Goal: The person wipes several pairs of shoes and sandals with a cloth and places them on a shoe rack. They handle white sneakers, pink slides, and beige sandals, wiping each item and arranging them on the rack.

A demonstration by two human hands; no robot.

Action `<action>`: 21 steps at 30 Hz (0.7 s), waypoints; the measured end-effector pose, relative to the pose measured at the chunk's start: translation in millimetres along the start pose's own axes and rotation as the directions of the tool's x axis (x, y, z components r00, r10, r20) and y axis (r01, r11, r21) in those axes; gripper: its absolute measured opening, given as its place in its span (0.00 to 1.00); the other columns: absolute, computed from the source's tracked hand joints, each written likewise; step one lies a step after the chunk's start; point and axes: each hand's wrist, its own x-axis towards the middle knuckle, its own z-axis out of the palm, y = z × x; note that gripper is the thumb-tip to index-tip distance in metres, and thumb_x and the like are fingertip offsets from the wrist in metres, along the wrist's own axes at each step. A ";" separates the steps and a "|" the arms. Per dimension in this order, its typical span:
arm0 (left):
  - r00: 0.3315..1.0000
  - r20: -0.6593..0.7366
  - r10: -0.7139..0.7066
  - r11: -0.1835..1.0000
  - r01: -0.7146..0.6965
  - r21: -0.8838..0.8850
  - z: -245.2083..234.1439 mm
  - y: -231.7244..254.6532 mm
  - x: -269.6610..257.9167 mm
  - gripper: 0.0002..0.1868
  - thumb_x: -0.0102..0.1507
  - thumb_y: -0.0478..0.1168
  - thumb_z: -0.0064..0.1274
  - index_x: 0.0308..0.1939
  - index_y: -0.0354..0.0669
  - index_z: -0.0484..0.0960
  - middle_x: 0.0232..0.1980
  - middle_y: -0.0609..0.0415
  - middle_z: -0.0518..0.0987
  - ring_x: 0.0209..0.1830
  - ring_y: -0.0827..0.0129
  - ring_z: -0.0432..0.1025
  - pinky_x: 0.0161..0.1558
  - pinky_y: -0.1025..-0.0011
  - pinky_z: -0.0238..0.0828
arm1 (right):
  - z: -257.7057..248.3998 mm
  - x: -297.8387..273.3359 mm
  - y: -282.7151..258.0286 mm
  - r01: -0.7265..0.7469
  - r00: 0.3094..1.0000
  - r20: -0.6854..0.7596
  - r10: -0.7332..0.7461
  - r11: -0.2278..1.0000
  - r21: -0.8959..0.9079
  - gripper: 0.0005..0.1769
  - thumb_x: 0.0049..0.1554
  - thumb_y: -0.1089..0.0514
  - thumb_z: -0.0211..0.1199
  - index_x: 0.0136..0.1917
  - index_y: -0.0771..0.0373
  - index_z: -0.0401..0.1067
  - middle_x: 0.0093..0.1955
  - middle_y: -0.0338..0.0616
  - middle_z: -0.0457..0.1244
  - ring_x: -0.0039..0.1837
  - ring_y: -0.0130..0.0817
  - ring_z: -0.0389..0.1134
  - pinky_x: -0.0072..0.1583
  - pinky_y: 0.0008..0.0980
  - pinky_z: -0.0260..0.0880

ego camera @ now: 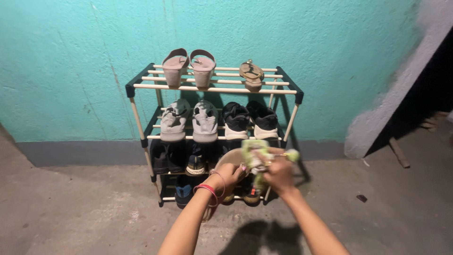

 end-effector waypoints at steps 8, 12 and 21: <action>0.984 0.017 -0.177 0.984 0.177 0.002 6.0 -24.4 -1.5 0.25 0.69 0.54 0.44 0.47 0.36 0.87 0.39 0.30 0.81 0.43 0.40 0.77 0.49 0.55 0.71 | 17.9 28.7 -10.1 0.027 0.945 0.325 0.035 0.982 -0.185 0.33 0.44 0.63 0.66 0.63 0.43 0.78 0.60 0.50 0.63 0.60 0.49 0.64 0.56 0.47 0.66; 0.974 -0.058 -0.217 0.950 0.197 -0.243 -11.0 -29.5 -6.1 0.28 0.69 0.56 0.44 0.45 0.29 0.83 0.36 0.33 0.83 0.38 0.47 0.80 0.44 0.57 0.73 | 25.5 13.1 14.0 -0.206 0.927 0.250 0.281 0.935 -0.288 0.23 0.47 0.65 0.63 0.55 0.46 0.81 0.60 0.50 0.63 0.62 0.49 0.64 0.55 0.47 0.68; 0.952 -0.077 -0.297 0.888 0.246 -0.388 -6.7 -42.4 7.6 0.30 0.71 0.56 0.42 0.39 0.28 0.82 0.26 0.45 0.79 0.27 0.64 0.74 0.34 0.62 0.70 | 24.6 16.7 -60.9 -0.097 0.980 0.175 0.093 0.995 0.013 0.35 0.42 0.67 0.61 0.62 0.44 0.79 0.57 0.50 0.63 0.57 0.52 0.64 0.53 0.47 0.69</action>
